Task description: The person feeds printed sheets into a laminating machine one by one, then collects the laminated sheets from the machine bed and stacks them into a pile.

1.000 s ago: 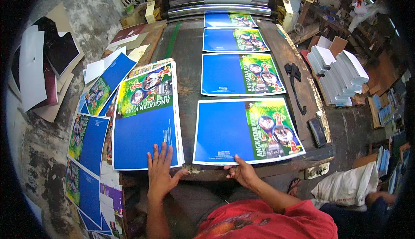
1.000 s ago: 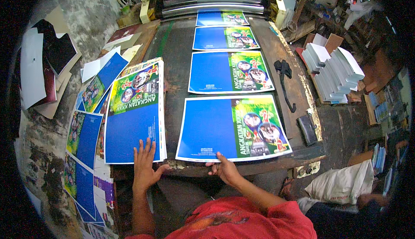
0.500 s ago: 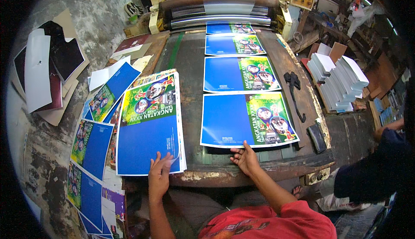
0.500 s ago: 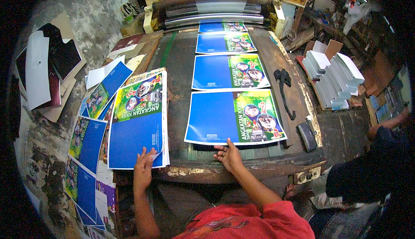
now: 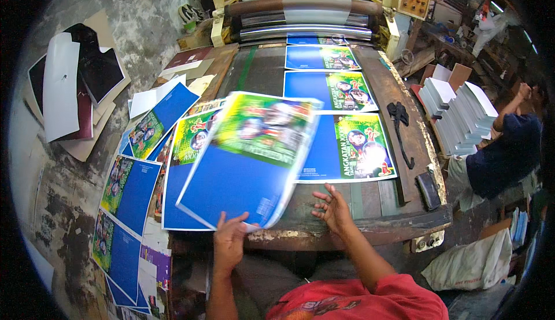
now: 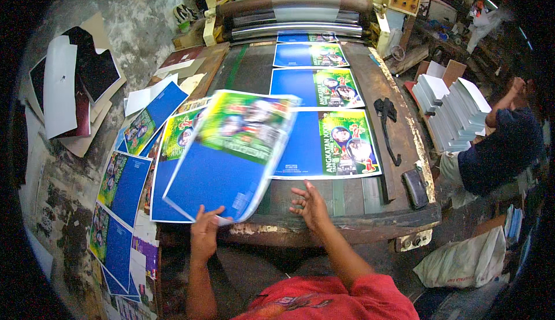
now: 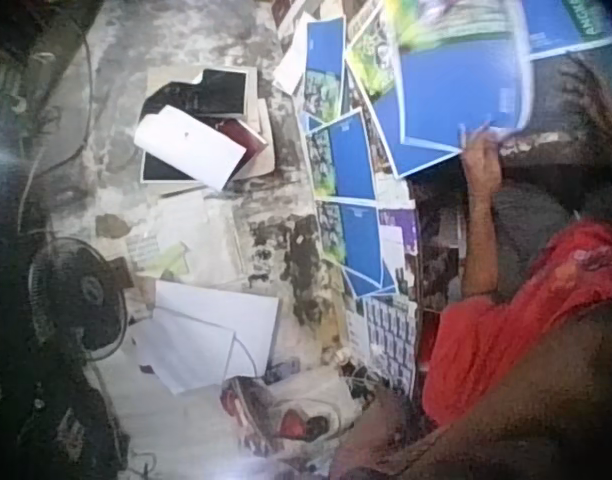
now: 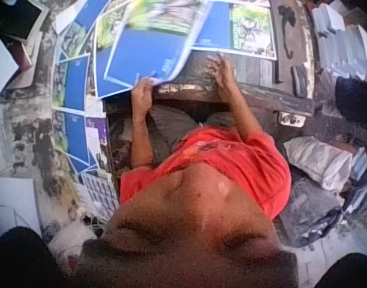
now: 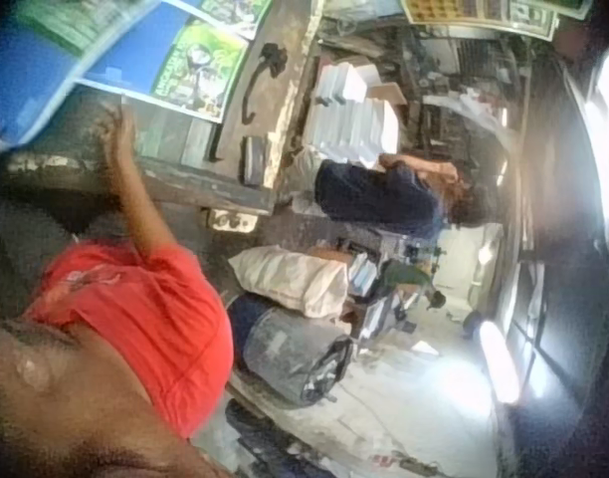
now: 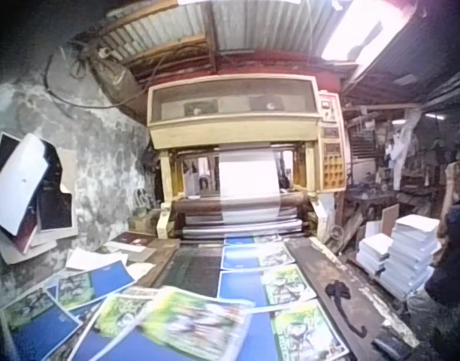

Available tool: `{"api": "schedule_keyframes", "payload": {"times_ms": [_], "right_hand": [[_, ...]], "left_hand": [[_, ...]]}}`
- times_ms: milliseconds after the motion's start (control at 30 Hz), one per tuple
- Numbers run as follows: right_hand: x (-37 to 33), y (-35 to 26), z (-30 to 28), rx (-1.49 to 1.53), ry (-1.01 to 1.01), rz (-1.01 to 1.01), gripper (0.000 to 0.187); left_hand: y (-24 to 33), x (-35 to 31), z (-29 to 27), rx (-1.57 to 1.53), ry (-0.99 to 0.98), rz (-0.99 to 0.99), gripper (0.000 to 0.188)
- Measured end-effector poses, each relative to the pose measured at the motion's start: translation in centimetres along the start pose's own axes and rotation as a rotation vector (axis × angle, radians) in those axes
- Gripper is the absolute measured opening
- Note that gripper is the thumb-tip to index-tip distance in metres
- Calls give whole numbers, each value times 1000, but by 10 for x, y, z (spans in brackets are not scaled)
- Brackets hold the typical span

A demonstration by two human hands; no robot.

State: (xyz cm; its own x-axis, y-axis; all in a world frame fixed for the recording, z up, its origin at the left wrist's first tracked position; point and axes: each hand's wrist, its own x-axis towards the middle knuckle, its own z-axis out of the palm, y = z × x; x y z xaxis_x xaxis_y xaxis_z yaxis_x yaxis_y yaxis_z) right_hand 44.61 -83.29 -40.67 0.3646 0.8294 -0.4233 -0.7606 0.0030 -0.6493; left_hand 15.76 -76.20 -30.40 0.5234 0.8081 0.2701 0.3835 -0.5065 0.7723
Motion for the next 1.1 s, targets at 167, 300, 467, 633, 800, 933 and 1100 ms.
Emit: {"api": "schedule_keyframes", "payload": {"times_ms": [167, 300, 467, 633, 800, 933, 1100], "right_hand": [[-32, 5, -37, -128, -171, 132, 33], [-65, 16, -44, -53, 7, 183, 28], [-101, 60, -75, -44, 128, 188, 31], [-114, 74, -77, -58, 178, 218, 37], [-124, 58, -67, -28, 260, 254, 40], [-114, 52, -53, -30, 261, 238, 39], [-102, 42, -44, 14, 205, 282, 38]], "left_hand": [[3, -11, 13, 122, -184, 166, 43], [-8, -3, 15, 403, 127, 175, 65], [-34, 2, 26, 509, 246, 117, 76], [-31, 6, 10, 310, 285, -56, 57], [-25, 25, 0, 102, 196, -292, 41], [-42, 35, -2, -219, 205, -447, 34], [-52, 33, -3, -153, 184, -462, 31]]}}
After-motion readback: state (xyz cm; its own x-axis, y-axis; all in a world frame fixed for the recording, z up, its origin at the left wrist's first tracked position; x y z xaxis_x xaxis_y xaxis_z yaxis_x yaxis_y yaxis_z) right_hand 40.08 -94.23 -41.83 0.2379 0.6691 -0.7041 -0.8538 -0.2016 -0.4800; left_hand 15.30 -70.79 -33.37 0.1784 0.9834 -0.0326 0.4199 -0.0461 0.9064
